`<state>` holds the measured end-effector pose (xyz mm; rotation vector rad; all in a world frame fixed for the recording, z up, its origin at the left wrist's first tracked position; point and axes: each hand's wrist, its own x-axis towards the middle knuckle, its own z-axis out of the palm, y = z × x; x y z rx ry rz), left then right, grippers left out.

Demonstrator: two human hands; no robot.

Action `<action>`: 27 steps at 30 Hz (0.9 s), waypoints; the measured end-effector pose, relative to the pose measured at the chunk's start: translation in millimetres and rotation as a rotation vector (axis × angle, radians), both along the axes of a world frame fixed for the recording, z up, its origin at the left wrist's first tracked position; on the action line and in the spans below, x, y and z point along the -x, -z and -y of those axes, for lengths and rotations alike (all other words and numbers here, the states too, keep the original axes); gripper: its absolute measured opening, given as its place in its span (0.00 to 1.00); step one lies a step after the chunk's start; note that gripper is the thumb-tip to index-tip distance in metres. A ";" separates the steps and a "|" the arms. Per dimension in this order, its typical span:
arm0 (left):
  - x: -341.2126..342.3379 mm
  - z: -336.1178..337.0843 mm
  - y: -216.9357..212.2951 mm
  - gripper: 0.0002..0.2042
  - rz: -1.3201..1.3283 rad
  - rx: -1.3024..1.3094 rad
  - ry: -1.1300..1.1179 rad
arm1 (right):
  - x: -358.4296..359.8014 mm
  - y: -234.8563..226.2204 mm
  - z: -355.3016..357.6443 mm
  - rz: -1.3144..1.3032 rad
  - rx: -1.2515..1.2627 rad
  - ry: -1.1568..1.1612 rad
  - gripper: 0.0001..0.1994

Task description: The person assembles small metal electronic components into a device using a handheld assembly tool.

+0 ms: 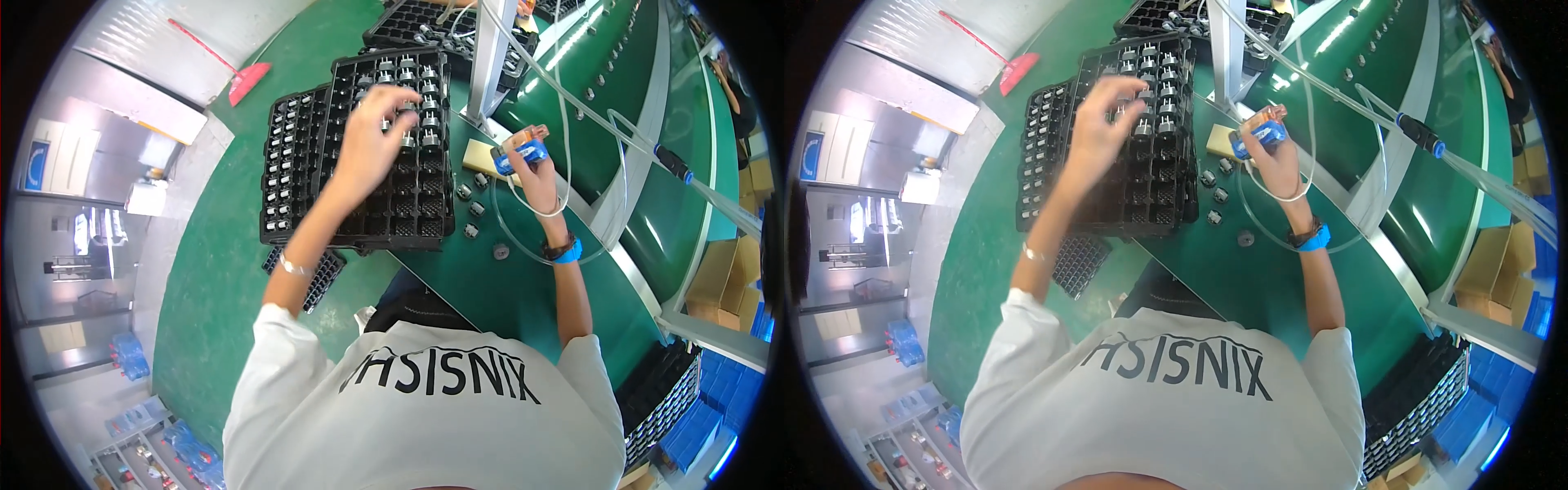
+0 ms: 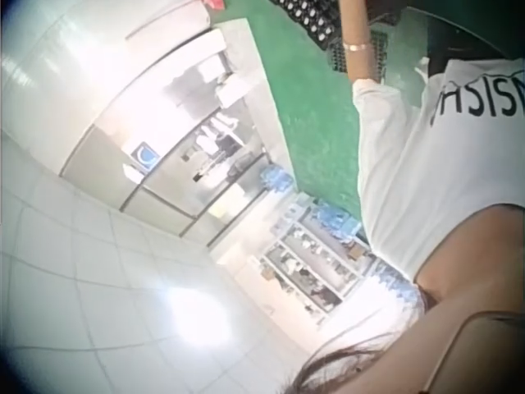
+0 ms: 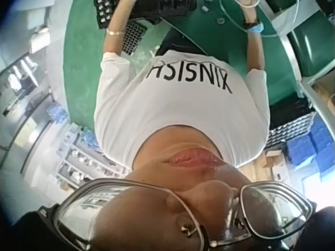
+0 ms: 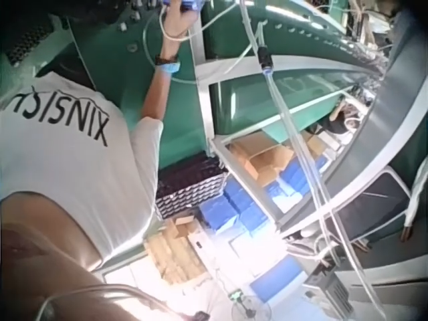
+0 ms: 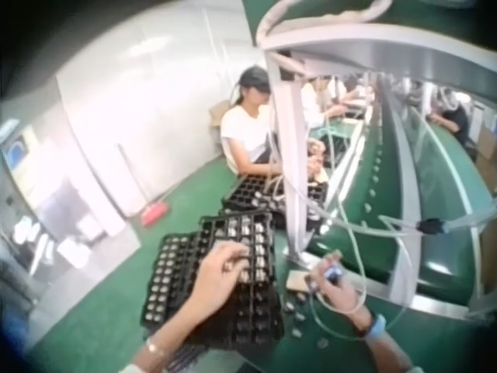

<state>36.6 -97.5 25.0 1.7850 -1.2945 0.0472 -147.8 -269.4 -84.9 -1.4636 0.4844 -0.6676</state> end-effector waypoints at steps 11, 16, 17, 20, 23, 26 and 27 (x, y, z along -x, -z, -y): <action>-132.6 52.8 33.5 0.11 0.395 -0.335 -0.084 | -3.8 6.3 -10.9 -0.249 0.688 0.181 0.28; -138.0 61.6 31.9 0.09 0.317 -0.431 -0.047 | 3.5 8.8 -7.9 -0.206 0.552 0.069 0.35; -139.1 61.5 34.1 0.09 0.352 -0.387 -0.052 | 3.6 5.1 -8.6 -0.263 0.518 0.054 0.36; -141.4 59.4 31.3 0.09 0.367 -0.376 -0.086 | 0.4 8.0 -8.0 -0.189 0.670 0.087 0.36; -132.0 51.3 14.7 0.12 -0.177 -0.292 -0.058 | -0.8 1.8 -10.6 -0.256 0.693 0.097 0.37; -116.0 36.3 6.4 0.11 -0.623 -0.107 0.079 | -3.8 3.4 -10.2 -0.240 0.731 0.120 0.36; -107.4 30.2 3.6 0.12 -0.739 -0.077 0.144 | -4.5 3.2 -10.6 -0.240 0.729 0.122 0.36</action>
